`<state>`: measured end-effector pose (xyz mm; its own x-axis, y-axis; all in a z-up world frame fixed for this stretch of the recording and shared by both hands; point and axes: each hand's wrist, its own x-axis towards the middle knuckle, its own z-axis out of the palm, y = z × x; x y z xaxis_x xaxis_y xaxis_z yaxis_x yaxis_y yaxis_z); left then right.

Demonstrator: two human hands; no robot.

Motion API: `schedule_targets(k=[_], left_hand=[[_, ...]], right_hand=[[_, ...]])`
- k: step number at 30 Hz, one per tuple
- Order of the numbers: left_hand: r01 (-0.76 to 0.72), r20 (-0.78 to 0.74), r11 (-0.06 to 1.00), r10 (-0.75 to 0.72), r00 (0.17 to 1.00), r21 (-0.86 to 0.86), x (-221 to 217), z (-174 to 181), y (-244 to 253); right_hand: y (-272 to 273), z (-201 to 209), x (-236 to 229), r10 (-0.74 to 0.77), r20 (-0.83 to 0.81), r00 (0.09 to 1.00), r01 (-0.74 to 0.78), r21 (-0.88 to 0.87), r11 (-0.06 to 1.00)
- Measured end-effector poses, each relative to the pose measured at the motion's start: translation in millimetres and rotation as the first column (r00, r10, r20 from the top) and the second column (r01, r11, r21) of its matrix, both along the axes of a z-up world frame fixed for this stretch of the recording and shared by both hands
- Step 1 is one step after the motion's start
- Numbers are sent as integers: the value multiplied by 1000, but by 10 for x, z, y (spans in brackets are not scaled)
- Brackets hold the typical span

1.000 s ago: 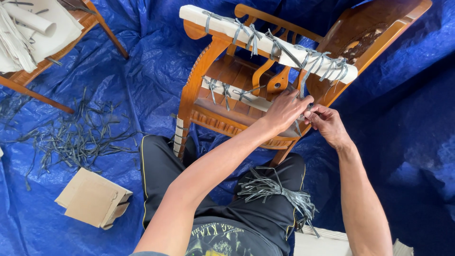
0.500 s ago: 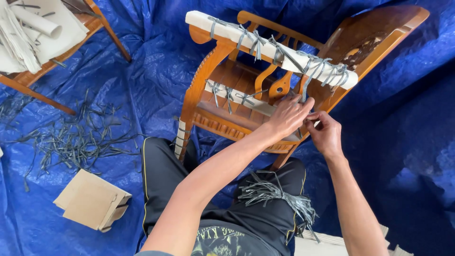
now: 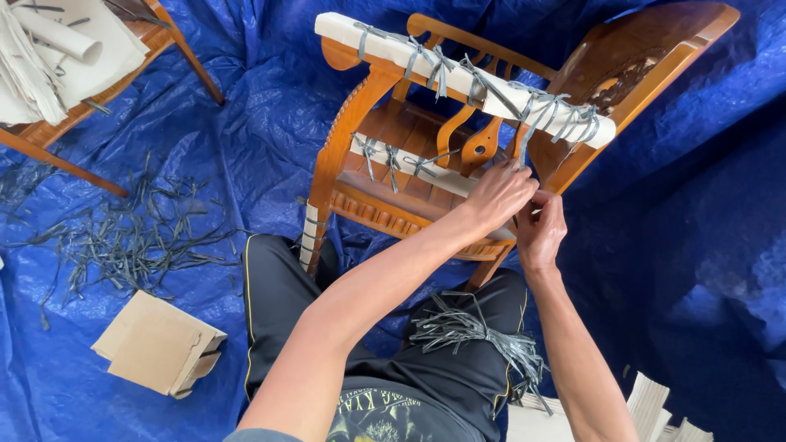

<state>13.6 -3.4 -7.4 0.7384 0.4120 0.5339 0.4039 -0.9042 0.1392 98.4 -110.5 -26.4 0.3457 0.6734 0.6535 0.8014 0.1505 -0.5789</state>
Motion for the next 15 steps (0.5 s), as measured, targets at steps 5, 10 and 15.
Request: schedule_targets(k=[5, 10, 15], left_hand=[[-18, -200, 1000, 17, 980, -6, 122, -77, 85], [31, -168, 999, -24, 985, 39, 134, -26, 114], [26, -181, 995, -9, 983, 92, 180, -18, 130]], right_hand=[[36, -95, -20, -5, -53, 999, 9, 76, 997], [38, -110, -33, -7, -73, 997, 15, 123, 992], [30, -113, -23, -8, -115, 993, 17, 81, 997]])
